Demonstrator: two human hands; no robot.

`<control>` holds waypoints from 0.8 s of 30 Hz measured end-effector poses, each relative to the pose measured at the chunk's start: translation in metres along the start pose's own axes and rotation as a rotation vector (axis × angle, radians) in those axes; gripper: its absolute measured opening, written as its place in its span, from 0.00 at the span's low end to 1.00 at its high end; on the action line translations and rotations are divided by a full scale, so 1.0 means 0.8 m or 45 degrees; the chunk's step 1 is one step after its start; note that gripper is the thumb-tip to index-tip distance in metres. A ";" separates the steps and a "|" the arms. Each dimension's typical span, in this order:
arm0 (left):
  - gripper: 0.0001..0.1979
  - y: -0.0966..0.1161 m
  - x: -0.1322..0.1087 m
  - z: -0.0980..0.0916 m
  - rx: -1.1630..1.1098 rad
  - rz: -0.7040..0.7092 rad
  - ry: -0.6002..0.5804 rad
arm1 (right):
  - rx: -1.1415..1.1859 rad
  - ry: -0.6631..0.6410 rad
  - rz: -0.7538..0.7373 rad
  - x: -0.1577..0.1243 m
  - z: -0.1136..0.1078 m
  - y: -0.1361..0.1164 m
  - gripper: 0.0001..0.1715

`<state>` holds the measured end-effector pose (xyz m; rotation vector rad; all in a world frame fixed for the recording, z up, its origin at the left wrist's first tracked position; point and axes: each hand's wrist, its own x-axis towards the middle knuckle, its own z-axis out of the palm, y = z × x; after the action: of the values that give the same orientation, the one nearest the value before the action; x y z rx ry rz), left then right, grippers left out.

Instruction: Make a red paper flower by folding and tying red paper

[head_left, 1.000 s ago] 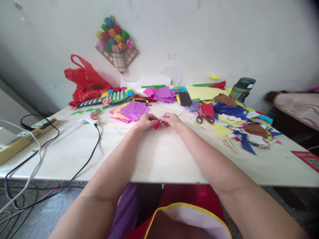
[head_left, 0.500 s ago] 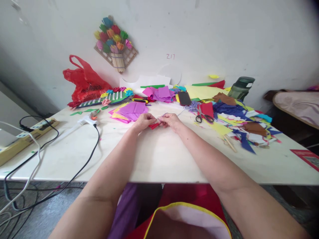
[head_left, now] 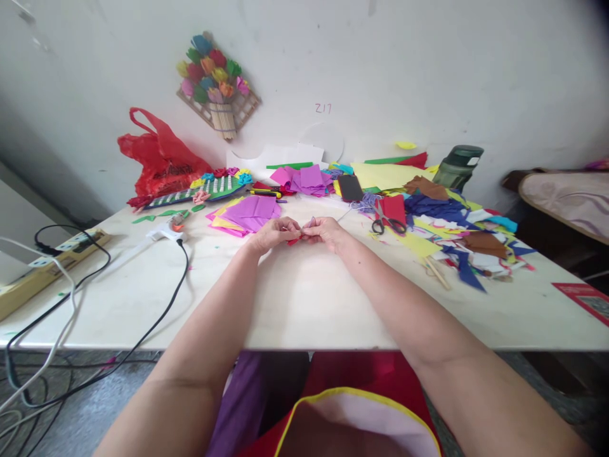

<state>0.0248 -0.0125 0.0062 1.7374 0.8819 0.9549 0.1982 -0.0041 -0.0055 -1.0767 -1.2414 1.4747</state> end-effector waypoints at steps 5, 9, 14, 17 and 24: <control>0.12 -0.004 0.003 -0.006 -0.095 0.152 -0.021 | 0.002 -0.068 0.030 -0.003 0.005 -0.002 0.08; 0.14 -0.012 0.007 -0.008 -0.162 0.158 0.206 | -0.049 -0.080 0.044 -0.007 0.011 -0.004 0.08; 0.10 -0.009 0.006 -0.004 -0.031 -0.111 0.173 | -0.053 -0.109 -0.012 -0.007 0.010 -0.004 0.09; 0.17 -0.001 0.003 0.001 -0.064 -0.139 0.087 | -0.041 -0.102 -0.045 -0.007 0.009 -0.004 0.10; 0.17 0.002 0.000 0.001 -0.069 -0.097 0.008 | -0.021 -0.077 -0.095 -0.011 0.009 -0.010 0.13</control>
<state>0.0259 -0.0133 0.0072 1.6439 0.9117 0.9267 0.1940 -0.0133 0.0038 -0.9927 -1.3236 1.4520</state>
